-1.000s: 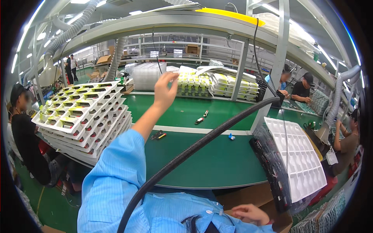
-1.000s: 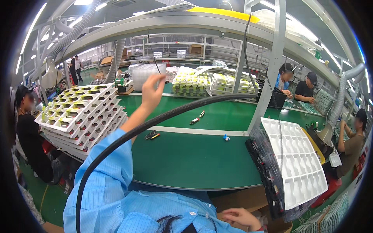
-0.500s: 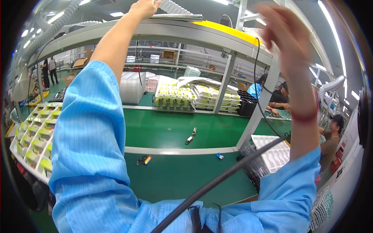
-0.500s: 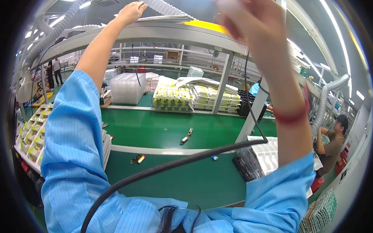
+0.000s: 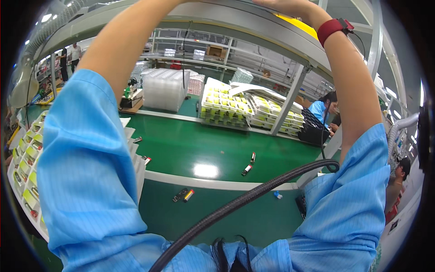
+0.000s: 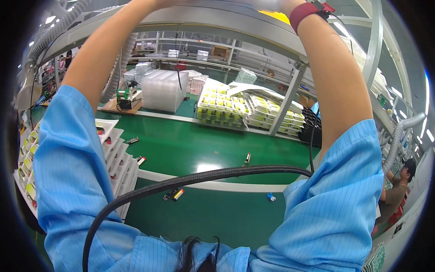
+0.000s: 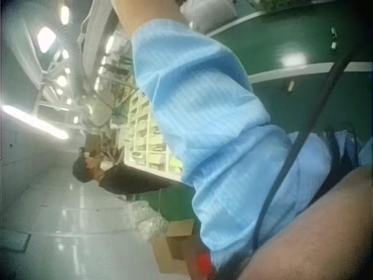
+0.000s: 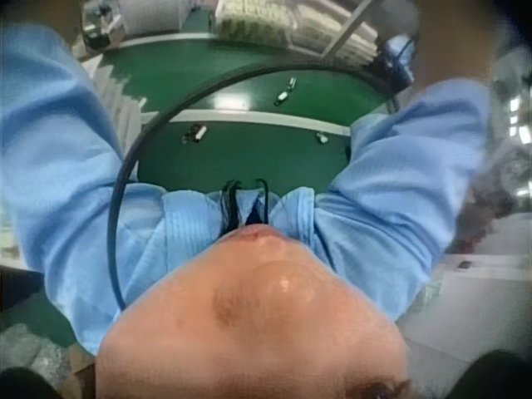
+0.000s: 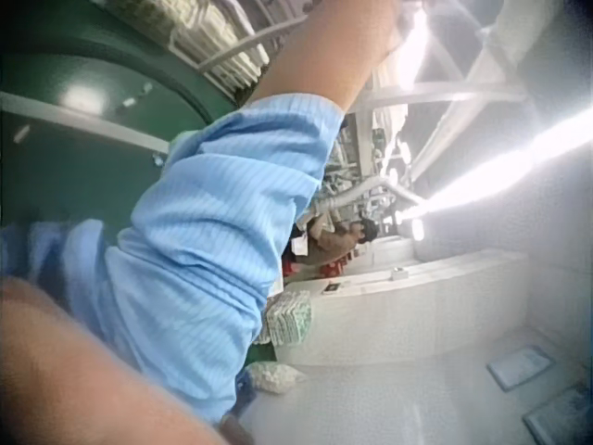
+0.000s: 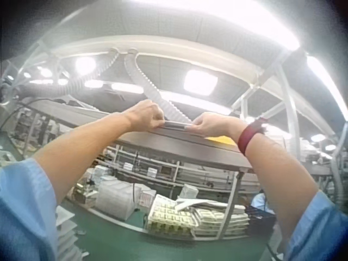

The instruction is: The person assembles small electronic components by hand, inserting batteries into plastic casings at a factory workbench.

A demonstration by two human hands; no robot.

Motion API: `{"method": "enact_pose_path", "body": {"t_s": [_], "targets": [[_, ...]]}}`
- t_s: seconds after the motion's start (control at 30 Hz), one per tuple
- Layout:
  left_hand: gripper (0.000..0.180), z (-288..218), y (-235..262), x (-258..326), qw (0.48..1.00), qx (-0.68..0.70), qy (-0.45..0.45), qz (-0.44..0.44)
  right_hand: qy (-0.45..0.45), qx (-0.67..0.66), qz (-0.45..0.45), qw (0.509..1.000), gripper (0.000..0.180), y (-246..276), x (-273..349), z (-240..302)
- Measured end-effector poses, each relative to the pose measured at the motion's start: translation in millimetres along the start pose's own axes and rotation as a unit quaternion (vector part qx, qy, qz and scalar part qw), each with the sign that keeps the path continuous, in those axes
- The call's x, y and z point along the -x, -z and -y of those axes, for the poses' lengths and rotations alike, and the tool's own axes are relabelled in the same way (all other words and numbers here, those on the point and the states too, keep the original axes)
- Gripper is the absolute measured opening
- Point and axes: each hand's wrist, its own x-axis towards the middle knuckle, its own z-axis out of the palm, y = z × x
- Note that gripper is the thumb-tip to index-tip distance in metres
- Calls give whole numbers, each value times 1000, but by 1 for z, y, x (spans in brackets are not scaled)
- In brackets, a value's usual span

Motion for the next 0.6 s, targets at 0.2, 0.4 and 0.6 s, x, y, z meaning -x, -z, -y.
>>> {"method": "enact_pose_path", "body": {"t_s": [0.2,0.4,0.6], "targets": [[11,7,0,-1,991,-109,-77,-27,-51,55,7,997,52,2,9,-13],[10,8,10,-2,994,-96,-35,29,66,-7,-74,995,70,-23,-12,-57],[12,15,28,-5,987,-148,-68,0,-42,-4,-21,999,65,-10,-1,-33]]}}
